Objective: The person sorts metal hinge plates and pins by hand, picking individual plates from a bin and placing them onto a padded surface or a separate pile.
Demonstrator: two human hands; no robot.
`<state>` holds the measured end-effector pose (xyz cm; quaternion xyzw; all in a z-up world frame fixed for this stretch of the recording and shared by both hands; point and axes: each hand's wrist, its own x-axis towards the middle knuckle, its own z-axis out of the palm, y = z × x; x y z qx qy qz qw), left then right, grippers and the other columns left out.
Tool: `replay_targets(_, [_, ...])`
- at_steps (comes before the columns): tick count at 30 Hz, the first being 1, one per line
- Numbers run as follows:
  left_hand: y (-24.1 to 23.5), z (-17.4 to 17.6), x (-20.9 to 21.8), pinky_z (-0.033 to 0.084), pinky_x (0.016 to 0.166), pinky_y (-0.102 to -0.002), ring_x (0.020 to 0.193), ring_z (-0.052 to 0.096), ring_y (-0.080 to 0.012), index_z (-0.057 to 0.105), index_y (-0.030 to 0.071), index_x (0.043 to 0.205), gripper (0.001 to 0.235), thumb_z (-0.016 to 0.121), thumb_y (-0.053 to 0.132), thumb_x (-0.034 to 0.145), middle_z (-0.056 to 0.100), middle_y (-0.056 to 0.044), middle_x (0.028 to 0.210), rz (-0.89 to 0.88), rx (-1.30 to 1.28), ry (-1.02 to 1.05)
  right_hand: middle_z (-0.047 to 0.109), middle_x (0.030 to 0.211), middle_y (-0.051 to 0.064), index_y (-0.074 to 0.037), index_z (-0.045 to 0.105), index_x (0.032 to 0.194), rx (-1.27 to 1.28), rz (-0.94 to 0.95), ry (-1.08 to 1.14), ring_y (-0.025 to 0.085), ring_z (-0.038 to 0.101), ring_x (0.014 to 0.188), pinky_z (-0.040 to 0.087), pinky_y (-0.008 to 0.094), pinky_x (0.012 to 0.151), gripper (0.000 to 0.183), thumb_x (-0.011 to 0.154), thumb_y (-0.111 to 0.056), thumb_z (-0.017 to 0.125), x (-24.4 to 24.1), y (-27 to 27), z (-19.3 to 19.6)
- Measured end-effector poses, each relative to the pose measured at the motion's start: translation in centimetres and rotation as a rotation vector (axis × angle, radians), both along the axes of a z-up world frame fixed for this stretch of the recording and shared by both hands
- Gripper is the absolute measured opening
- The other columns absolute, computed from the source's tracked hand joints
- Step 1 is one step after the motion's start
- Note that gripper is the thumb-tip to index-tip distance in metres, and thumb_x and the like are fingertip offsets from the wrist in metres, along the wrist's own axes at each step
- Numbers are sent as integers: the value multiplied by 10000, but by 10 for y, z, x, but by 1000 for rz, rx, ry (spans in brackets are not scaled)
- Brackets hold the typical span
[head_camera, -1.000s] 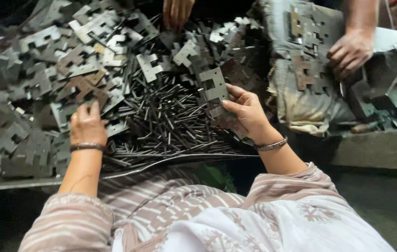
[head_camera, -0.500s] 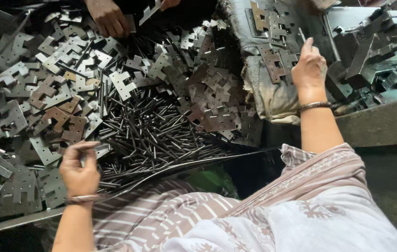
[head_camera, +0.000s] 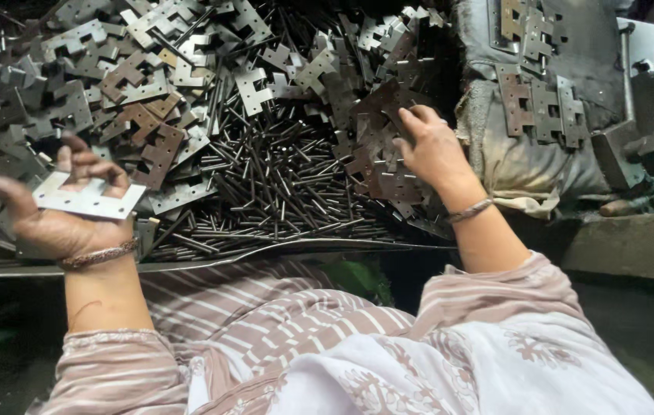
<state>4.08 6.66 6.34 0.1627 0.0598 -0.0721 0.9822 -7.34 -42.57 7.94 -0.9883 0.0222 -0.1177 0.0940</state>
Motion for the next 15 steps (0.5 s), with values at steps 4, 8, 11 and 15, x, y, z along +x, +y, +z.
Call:
replay_targets(4, [-23, -15, -2, 613, 937, -479, 1041, 711, -312, 488, 187, 1427, 567, 455, 523, 972, 661, -151, 1238, -229, 353, 115, 587, 1347, 229, -9, 531, 1453, -215, -8, 113, 410, 528, 1247, 440, 549, 967, 854, 704, -251, 861, 38, 12, -53])
replay_targets(8, [-66, -47, -20, 581, 751, -447, 809, 716, -312, 648, 109, 1272, 468, 634, 470, 973, 764, -170, 959, -279, 1385, -317, 602, 1348, 161, -115, 594, 1363, -247, -105, 262, 385, 467, 1326, 383, 585, 1036, 791, 681, -374, 899, 55, 1, -86])
replay_targets(11, [-102, -56, -31, 573, 774, -470, 887, 717, -375, 697, 62, 1018, 405, 740, 450, 911, 744, -201, 933, -327, 2051, -713, 620, 1300, 142, -107, 611, 1315, -243, -125, 313, 402, 461, 1331, 378, 588, 1052, 768, 691, -439, 910, 65, -7, -89])
replay_targets(15, [-145, -45, -39, 584, 884, -429, 1058, 720, -315, 768, 120, 1089, 398, 727, 442, 858, 750, -139, 1124, -865, 2176, -746, 634, 1236, 134, -164, 712, 1250, -458, 25, 287, 350, 588, 1180, 502, 536, 903, 718, 658, -530, 889, 46, 24, -49])
